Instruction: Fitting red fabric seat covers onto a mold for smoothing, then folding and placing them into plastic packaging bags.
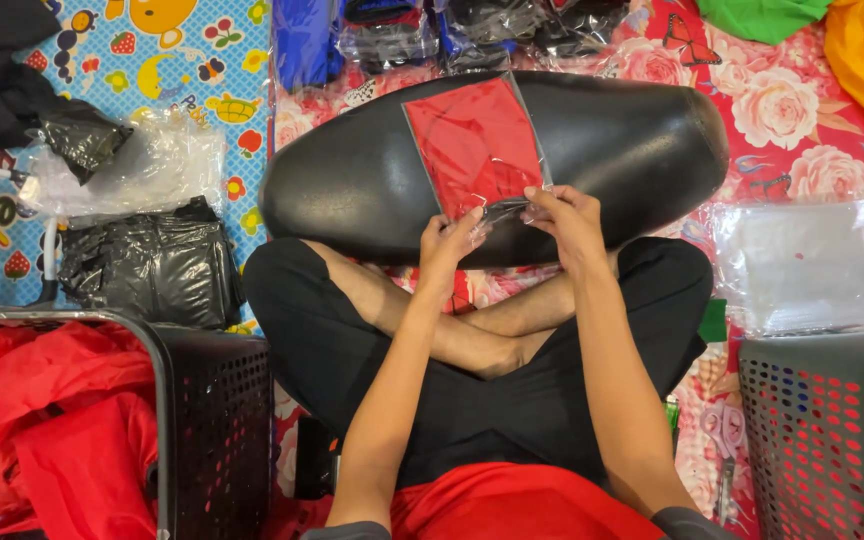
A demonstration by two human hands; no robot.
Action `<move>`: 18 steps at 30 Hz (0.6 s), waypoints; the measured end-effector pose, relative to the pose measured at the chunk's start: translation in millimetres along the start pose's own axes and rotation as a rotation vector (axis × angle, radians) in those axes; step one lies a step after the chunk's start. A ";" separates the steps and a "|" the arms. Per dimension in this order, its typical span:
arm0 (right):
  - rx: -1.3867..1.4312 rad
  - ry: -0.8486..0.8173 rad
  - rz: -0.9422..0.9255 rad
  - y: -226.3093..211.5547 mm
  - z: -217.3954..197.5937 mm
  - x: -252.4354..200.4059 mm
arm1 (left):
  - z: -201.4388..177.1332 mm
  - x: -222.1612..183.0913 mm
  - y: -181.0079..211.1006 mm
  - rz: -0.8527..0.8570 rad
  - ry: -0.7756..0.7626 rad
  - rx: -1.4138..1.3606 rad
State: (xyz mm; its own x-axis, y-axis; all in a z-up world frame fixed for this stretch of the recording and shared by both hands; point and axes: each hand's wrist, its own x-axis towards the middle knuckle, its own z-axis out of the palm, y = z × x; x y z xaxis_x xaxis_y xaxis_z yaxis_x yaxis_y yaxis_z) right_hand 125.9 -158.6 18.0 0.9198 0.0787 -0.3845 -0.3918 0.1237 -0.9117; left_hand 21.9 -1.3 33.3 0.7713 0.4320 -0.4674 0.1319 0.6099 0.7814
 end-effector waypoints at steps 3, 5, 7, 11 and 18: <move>0.169 0.015 -0.008 -7.8 15.2 -21.3 | -4.0 5.6 -0.5 -0.009 -0.056 -0.124; 0.196 -0.001 0.019 -27.1 28.9 -47.8 | -4.5 4.9 1.4 -0.012 -0.067 -0.125; 0.222 -0.014 0.049 -30.4 37.8 -58.5 | -7.3 3.8 2.2 -0.021 -0.076 -0.125; 0.397 -0.081 0.127 -4.0 39.5 -37.2 | -18.8 8.4 -2.5 -0.037 -0.108 -0.057; 0.507 -0.042 -0.045 -49.6 14.2 -14.2 | -42.5 15.0 15.4 0.148 -0.089 0.140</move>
State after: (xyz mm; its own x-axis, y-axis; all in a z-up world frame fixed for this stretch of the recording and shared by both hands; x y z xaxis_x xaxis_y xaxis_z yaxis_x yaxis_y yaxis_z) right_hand 132.0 -151.8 70.8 0.9382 0.1012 -0.3311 -0.3243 0.5915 -0.7382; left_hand 9.0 42.8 20.7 0.8399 0.4454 -0.3100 0.0939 0.4433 0.8914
